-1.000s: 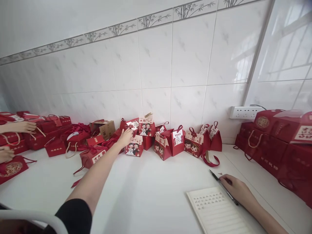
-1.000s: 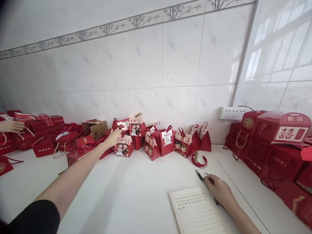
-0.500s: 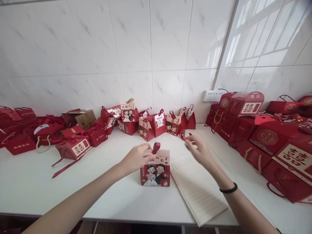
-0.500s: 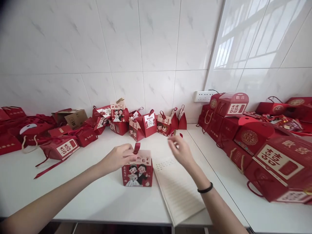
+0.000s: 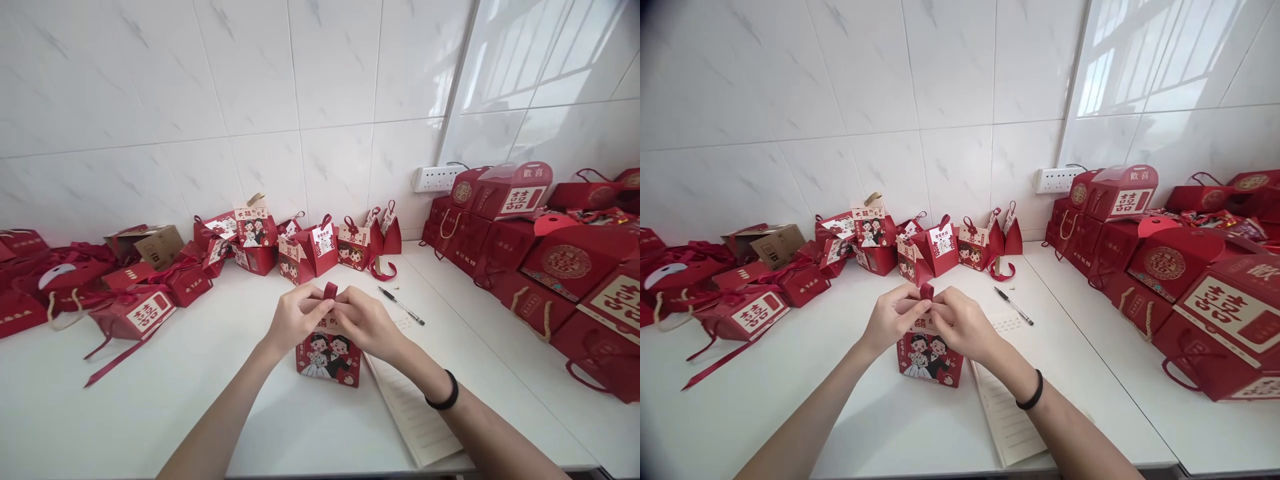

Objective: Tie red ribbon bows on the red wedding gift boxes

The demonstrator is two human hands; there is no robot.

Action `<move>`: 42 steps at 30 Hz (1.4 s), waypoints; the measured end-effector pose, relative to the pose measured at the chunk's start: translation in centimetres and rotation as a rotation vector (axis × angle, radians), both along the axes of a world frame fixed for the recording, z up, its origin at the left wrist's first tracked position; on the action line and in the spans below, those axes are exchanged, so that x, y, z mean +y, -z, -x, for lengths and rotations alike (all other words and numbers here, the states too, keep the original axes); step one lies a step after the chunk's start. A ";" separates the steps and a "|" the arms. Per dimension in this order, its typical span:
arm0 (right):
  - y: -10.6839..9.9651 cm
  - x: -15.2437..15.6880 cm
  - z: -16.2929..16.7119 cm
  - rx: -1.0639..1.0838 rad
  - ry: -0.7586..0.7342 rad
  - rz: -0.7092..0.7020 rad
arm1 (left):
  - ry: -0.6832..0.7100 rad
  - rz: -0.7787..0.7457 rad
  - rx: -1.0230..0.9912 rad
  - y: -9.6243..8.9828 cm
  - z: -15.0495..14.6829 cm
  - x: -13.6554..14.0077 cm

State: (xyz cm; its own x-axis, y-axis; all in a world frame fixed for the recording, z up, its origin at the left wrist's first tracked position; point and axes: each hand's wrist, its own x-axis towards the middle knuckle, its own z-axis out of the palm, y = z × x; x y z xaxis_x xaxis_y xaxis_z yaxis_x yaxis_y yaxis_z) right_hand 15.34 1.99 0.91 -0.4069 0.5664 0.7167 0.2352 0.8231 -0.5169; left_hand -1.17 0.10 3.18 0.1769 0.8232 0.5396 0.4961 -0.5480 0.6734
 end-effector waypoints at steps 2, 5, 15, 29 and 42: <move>0.2 -0.4 -0.1 0.023 0.000 -0.028 | -0.001 0.006 -0.134 1.0 -0.2 -0.3; 0.1 -1.1 -0.2 0.052 -0.016 -0.027 | 0.026 0.016 -0.273 1.7 -0.3 -1.0; -0.4 -2.2 0.1 0.100 -0.163 0.257 | 0.241 -0.166 -0.247 0.9 0.3 -1.6; -0.3 -2.4 -0.4 0.082 -0.098 0.256 | 0.143 -0.455 -0.076 2.1 -0.1 -1.8; -0.5 -2.1 -0.7 0.080 -0.067 0.163 | 0.177 -0.432 -0.103 2.7 -0.4 -1.7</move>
